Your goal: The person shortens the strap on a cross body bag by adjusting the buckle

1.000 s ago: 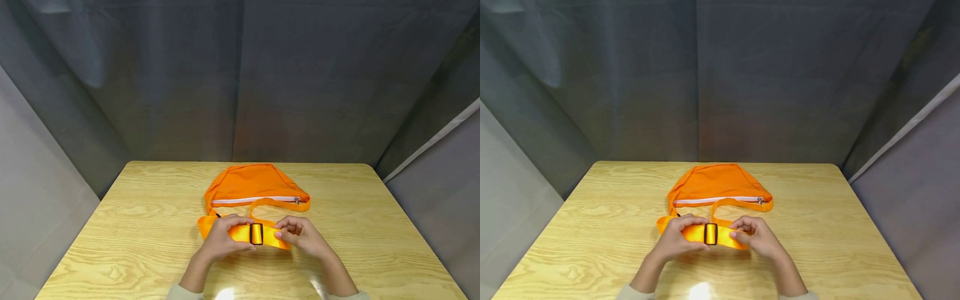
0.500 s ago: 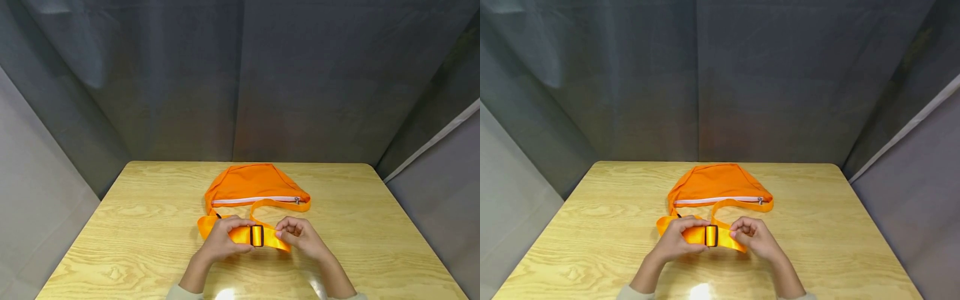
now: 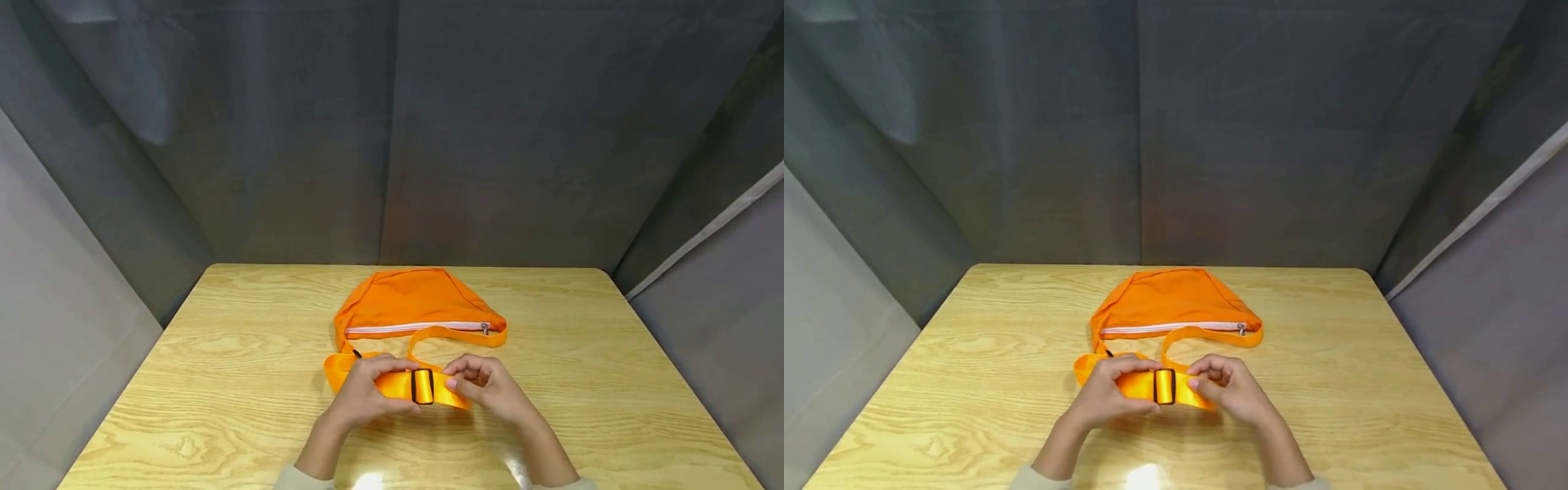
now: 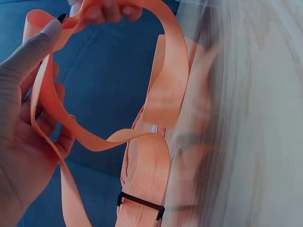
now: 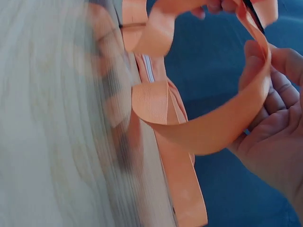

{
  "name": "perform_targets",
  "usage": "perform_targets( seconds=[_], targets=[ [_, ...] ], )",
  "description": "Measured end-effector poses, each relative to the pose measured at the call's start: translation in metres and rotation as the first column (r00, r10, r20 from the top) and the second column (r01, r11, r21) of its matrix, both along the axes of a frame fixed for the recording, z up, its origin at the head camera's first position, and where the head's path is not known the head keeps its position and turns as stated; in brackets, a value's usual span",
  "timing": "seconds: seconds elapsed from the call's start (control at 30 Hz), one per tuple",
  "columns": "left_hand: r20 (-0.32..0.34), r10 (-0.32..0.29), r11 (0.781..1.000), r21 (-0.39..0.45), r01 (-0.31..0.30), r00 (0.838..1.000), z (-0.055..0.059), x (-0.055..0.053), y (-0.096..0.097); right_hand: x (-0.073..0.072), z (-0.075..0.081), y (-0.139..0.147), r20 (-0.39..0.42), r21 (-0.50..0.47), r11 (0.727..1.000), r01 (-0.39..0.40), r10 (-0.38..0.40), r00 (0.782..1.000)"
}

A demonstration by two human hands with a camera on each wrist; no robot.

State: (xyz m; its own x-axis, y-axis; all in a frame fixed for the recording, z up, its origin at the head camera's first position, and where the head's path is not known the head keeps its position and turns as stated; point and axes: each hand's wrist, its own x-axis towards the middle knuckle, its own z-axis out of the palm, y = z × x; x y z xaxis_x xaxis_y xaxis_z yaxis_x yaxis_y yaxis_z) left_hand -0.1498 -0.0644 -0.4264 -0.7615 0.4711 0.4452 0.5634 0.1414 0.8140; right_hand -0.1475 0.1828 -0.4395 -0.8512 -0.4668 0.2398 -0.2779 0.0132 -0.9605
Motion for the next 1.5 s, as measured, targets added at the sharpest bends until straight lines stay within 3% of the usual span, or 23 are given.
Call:
perform_targets(
  seconds=[0.2,0.37,0.6,0.8,1.2,1.5],
  targets=[
    [0.085,0.006,1.000,0.017,-0.008,0.996,0.019,0.008,-0.003,0.000,-0.002,0.008,0.024,0.017,1.000,-0.002,0.002,1.000],
    [0.103,-0.020,1.000,0.026,0.017,0.994,0.018,0.008,-0.004,0.000,-0.004,0.005,0.029,-0.040,0.999,-0.036,0.037,0.999],
    [0.035,-0.011,0.999,0.032,0.010,0.999,0.017,0.005,-0.004,-0.001,-0.003,-0.001,-0.025,-0.107,0.994,-0.029,0.026,0.999],
    [0.034,-0.017,0.999,0.044,0.015,0.999,0.017,0.004,-0.003,-0.001,-0.002,-0.010,0.012,-0.148,0.989,-0.018,0.020,1.000],
    [0.056,-0.018,0.999,0.032,0.017,0.998,0.016,0.006,0.001,0.000,-0.001,-0.016,0.062,-0.147,0.989,-0.011,0.020,0.998],
    [0.111,-0.007,1.000,0.024,0.005,0.994,0.015,0.006,-0.001,-0.002,-0.004,-0.002,0.048,-0.016,1.000,0.017,-0.017,0.999]
  ],
)
